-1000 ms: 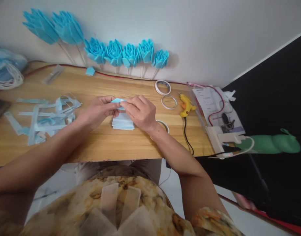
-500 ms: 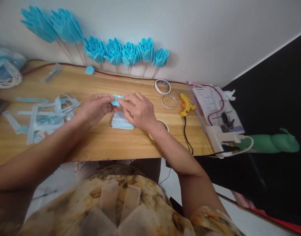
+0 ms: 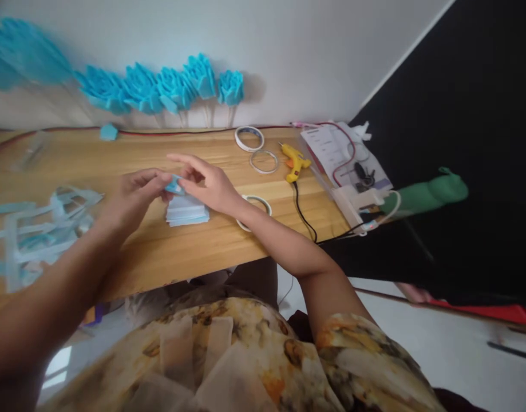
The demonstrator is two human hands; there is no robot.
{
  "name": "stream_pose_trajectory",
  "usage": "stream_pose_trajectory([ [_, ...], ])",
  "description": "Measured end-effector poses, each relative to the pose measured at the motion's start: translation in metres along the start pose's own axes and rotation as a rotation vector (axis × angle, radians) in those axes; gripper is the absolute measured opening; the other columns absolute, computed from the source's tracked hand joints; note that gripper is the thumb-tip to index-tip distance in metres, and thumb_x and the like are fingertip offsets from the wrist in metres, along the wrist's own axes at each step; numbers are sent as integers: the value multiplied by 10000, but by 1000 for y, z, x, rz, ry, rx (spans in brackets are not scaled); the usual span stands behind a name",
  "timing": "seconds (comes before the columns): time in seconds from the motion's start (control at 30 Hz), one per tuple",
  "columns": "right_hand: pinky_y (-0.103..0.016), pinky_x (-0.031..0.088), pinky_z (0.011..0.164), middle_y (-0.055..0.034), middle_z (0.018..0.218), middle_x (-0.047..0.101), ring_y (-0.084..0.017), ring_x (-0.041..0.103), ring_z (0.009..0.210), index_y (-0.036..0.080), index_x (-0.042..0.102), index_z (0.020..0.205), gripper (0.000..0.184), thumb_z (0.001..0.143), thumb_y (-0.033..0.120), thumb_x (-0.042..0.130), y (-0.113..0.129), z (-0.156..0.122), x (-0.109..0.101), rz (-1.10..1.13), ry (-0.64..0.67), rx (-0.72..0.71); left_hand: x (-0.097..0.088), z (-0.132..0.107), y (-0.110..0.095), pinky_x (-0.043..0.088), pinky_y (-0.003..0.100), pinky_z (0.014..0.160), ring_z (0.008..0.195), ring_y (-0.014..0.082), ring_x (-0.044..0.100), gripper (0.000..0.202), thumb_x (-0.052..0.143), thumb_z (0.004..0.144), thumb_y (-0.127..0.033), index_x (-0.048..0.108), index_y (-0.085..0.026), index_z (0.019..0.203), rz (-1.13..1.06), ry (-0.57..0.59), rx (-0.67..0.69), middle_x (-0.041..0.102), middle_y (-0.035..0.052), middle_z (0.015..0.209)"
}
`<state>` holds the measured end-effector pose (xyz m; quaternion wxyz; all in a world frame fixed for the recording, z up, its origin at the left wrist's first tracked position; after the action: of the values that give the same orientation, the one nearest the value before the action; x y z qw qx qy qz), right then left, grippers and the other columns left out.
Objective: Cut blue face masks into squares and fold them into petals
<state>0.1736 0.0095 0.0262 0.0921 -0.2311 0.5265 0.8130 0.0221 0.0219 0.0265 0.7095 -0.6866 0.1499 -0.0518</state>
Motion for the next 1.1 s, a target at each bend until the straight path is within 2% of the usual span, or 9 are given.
stream_pose_trajectory([
  [0.13, -259, 543, 853, 3, 967, 642, -118, 600, 873, 236, 511, 1452, 457, 997, 275, 535, 2, 0, -1, 71, -10, -29, 9, -4, -8, 373, 246, 628, 645, 126, 493, 148, 819, 733, -336, 731, -230, 677, -17, 80, 31, 642, -30, 650],
  [0.23, -259, 534, 846, -2, 964, 634, -121, 588, 874, 214, 513, 1449, 456, 1002, 304, 531, 3, 0, -1, 121, -7, -56, 9, -5, -8, 353, 249, 626, 629, 118, 456, 149, 836, 690, -335, 728, -254, 627, -57, 37, 13, 614, -53, 615],
  [0.37, -252, 520, 837, -3, 969, 641, -123, 579, 882, 232, 534, 1440, 447, 1005, 338, 539, 1, 0, -2, 127, -11, -31, 7, -5, -8, 340, 272, 615, 609, 129, 430, 229, 818, 703, -346, 671, -250, 555, -61, -3, 0, 576, -43, 578],
  [0.53, -236, 501, 807, -6, 1004, 653, -113, 555, 858, 239, 514, 1468, 457, 1018, 314, 521, -1, 1, -3, 115, 4, 3, 1, -3, -8, 335, 283, 617, 621, 139, 440, 215, 786, 725, -364, 671, -254, 581, -3, -36, 14, 560, -34, 577],
  [0.77, -237, 485, 803, -9, 986, 636, -102, 539, 823, 187, 522, 1447, 440, 1019, 293, 513, -2, 3, -4, 195, -14, -10, 2, 0, -7, 369, 264, 601, 596, 123, 468, 236, 757, 650, -417, 663, -204, 610, 13, -79, 27, 583, -27, 586],
  [0.93, -236, 474, 792, -7, 971, 617, -105, 540, 829, 193, 543, 1434, 447, 1012, 340, 526, -2, 3, -5, 265, -3, -16, 2, 0, -6, 374, 253, 613, 609, 119, 471, 260, 746, 684, -418, 638, -194, 606, 57, -49, 40, 566, -31, 586],
  [1.1, -234, 457, 748, 8, 925, 598, -101, 525, 777, 208, 562, 1420, 493, 974, 415, 605, -4, 2, -2, 270, 23, -5, 7, -2, -3, 415, 260, 683, 669, 130, 507, 233, 756, 710, -408, 690, -185, 711, 82, 35, 46, 625, -23, 670],
])
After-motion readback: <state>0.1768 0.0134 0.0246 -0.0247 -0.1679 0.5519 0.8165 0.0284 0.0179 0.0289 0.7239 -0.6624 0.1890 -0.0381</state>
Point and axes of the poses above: each hand's wrist, its own z-axis towards the middle knuckle, its own x-axis out of the palm, y = z × x, the point moved 7 cm from there along z, towards the middle knuckle
